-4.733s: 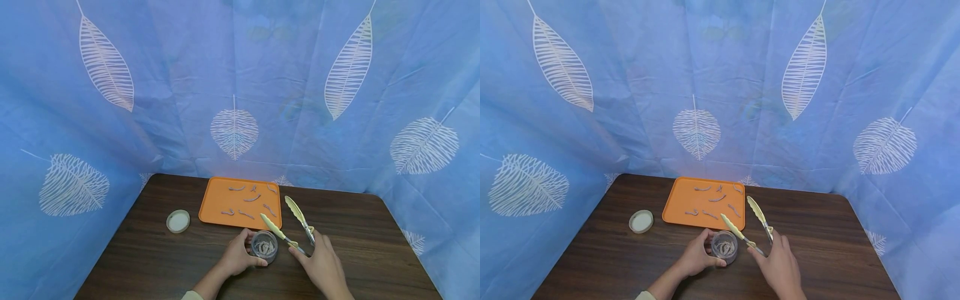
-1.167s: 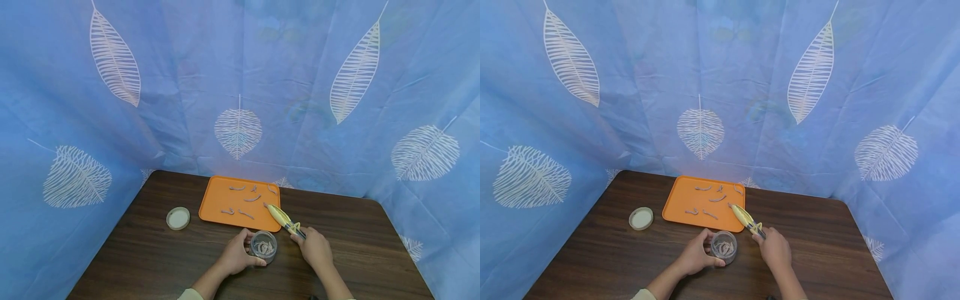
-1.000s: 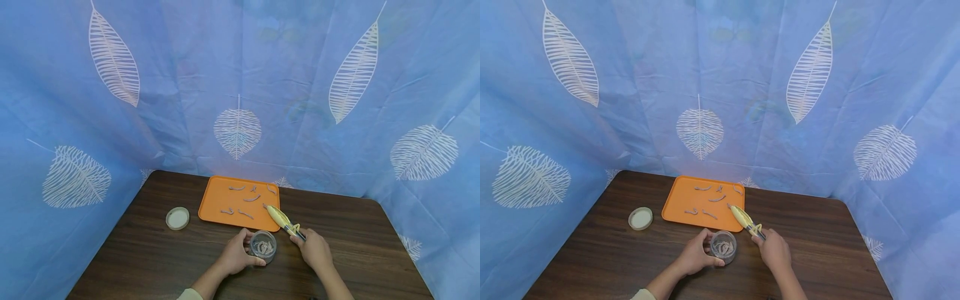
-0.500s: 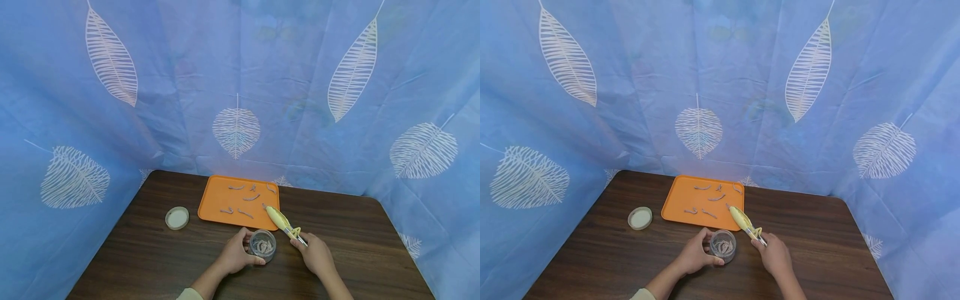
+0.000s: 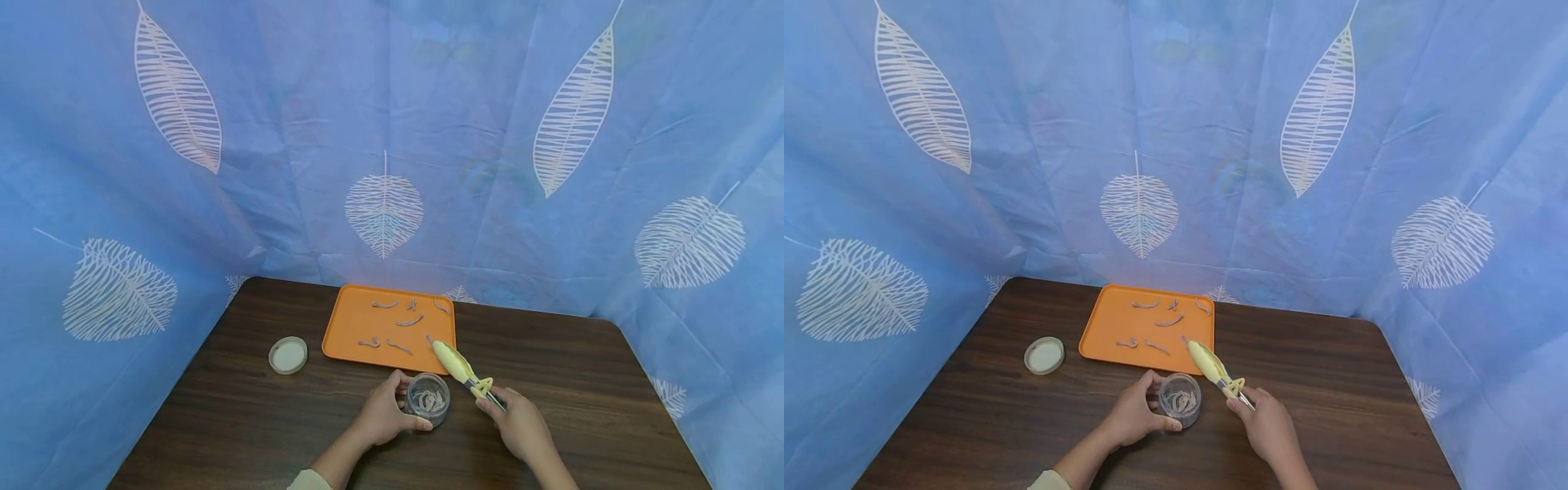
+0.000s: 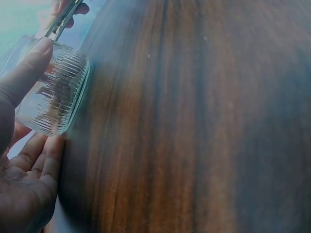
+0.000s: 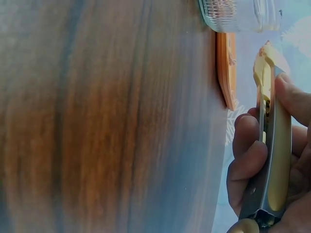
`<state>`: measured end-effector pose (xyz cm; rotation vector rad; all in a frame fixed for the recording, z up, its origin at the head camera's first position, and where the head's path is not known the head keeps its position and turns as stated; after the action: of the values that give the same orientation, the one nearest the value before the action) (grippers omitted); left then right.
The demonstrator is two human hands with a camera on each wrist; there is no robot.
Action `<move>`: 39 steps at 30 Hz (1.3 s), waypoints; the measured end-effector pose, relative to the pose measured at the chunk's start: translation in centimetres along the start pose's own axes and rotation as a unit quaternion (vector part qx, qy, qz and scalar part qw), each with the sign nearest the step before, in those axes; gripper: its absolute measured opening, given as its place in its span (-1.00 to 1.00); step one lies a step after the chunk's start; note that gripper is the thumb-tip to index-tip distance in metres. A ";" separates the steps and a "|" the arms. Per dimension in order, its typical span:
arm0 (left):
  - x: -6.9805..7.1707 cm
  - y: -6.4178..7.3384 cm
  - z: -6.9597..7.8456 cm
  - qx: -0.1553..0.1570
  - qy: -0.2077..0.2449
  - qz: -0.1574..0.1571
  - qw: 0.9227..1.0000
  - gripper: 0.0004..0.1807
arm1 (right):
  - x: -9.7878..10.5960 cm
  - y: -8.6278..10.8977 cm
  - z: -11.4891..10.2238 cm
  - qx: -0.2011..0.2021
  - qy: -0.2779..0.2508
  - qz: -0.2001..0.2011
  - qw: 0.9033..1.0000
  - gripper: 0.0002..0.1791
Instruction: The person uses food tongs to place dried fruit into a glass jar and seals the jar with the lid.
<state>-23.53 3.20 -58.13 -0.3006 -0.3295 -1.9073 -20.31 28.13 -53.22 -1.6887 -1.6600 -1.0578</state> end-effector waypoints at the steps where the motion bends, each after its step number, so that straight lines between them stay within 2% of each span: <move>1: 0.0 0.0 0.0 -0.001 -0.001 0.001 1.000 -0.24 | 0.0 0.1 0.0 -0.002 -0.002 -0.001 1.000 -0.32; 9: 0.2 0.3 0.7 -0.011 0.001 -0.001 1.000 -0.23 | 0.0 1.2 0.2 -0.007 -0.013 -0.015 1.000 -0.35; 22: 0.2 0.2 0.4 -0.009 0.000 0.006 1.000 -0.22 | 0.0 3.2 -0.3 -0.011 -0.042 -0.023 0.999 -0.42; 26: 0.2 0.3 0.5 -0.008 -0.003 0.004 1.000 -0.22 | 0.0 3.6 0.0 -0.018 -0.036 -0.021 0.999 -0.40; 34: 0.2 0.2 0.4 0.002 -0.009 0.006 1.000 -0.20 | 0.6 4.9 -0.4 0.015 0.006 0.003 1.000 -0.45; 39: 0.1 0.1 0.3 0.000 -0.008 0.003 1.000 -0.21 | 0.9 5.5 -0.2 0.013 0.027 0.011 0.999 -0.45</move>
<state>-23.45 3.13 -57.79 -0.3153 -0.3390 -1.8998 -14.96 27.97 -51.53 -1.6439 -1.6093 -1.0582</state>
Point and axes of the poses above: each hand's wrist, its own y-axis away from the middle knuckle, its own x-axis out of the back of the hand, z = x × y, the point moved 8 cm from there along -y, towards the middle knuckle
